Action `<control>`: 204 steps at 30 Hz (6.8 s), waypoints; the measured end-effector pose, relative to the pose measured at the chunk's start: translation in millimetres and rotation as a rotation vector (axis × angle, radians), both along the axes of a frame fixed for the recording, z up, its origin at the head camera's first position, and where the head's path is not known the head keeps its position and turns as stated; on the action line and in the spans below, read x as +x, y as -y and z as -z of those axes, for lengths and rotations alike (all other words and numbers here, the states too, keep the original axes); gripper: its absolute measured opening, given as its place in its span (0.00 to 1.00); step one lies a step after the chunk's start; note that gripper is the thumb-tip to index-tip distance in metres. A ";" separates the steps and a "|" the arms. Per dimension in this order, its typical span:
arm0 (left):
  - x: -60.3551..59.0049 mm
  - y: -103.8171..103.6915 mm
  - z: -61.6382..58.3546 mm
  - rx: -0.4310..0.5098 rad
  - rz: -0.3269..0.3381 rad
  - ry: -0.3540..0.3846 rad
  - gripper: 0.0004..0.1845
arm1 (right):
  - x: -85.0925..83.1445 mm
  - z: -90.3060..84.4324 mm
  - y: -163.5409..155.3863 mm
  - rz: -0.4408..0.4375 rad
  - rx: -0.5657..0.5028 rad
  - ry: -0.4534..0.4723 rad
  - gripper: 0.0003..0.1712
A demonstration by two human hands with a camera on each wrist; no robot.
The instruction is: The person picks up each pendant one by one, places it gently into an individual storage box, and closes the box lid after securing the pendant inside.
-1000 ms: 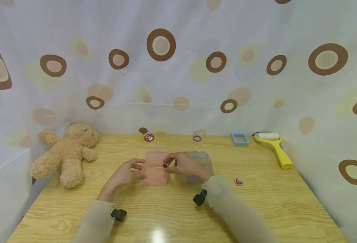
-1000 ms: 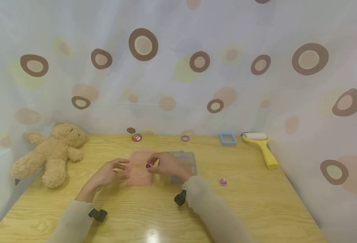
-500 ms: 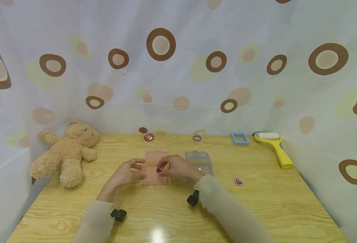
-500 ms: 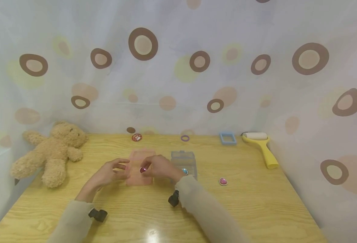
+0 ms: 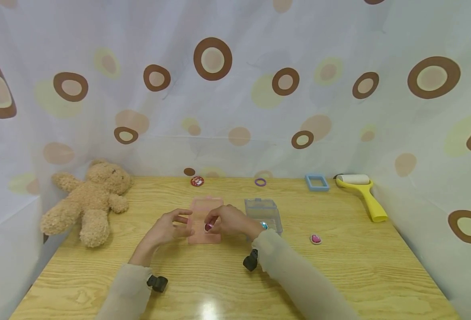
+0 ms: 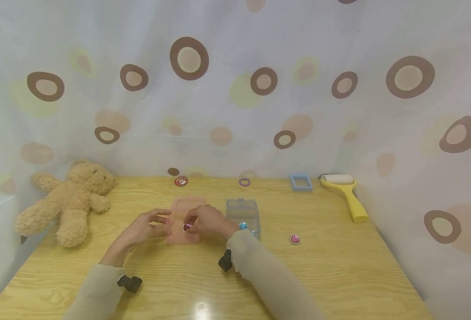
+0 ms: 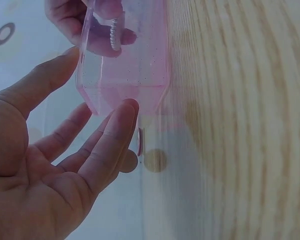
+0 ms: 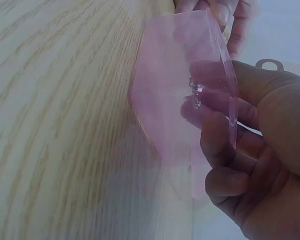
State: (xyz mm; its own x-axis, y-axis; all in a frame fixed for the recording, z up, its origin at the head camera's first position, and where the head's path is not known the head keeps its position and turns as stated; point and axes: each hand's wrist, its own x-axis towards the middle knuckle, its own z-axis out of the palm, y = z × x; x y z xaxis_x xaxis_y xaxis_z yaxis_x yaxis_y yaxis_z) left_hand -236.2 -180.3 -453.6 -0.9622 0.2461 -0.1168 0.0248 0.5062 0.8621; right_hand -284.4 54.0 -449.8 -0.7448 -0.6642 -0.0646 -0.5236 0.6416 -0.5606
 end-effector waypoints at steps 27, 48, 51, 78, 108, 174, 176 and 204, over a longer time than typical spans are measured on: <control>-0.5 -1.1 1.0 -0.014 -0.016 0.016 0.34 | -0.6 1.2 -4.1 0.023 -0.017 0.004 0.11; 0.0 0.5 0.9 -0.009 -0.004 0.006 0.35 | 1.4 -20.7 -43.5 0.026 -0.187 0.044 0.15; 0.2 0.8 1.6 -0.010 -0.001 0.001 0.35 | 0.8 -22.1 -53.4 0.039 -0.187 0.052 0.15; 0.4 0.8 0.7 -0.001 0.002 0.016 0.36 | -0.3 -24.7 -136.8 0.168 -0.179 -0.019 0.15; 0.5 1.4 0.3 -0.015 0.008 0.021 0.35 | 11.4 -13.7 -230.4 0.347 -0.138 -0.035 0.15; -0.8 -0.1 -1.2 -0.029 0.014 0.022 0.34 | 33.9 17.2 -284.5 0.344 0.022 0.042 0.14; -1.1 -0.3 -1.1 -0.037 0.011 0.018 0.34 | 33.8 16.6 -283.8 0.357 0.000 0.041 0.13; -0.7 -1.1 -2.8 -0.039 0.014 0.023 0.35 | 12.5 -5.0 -229.3 0.334 -0.176 0.004 0.16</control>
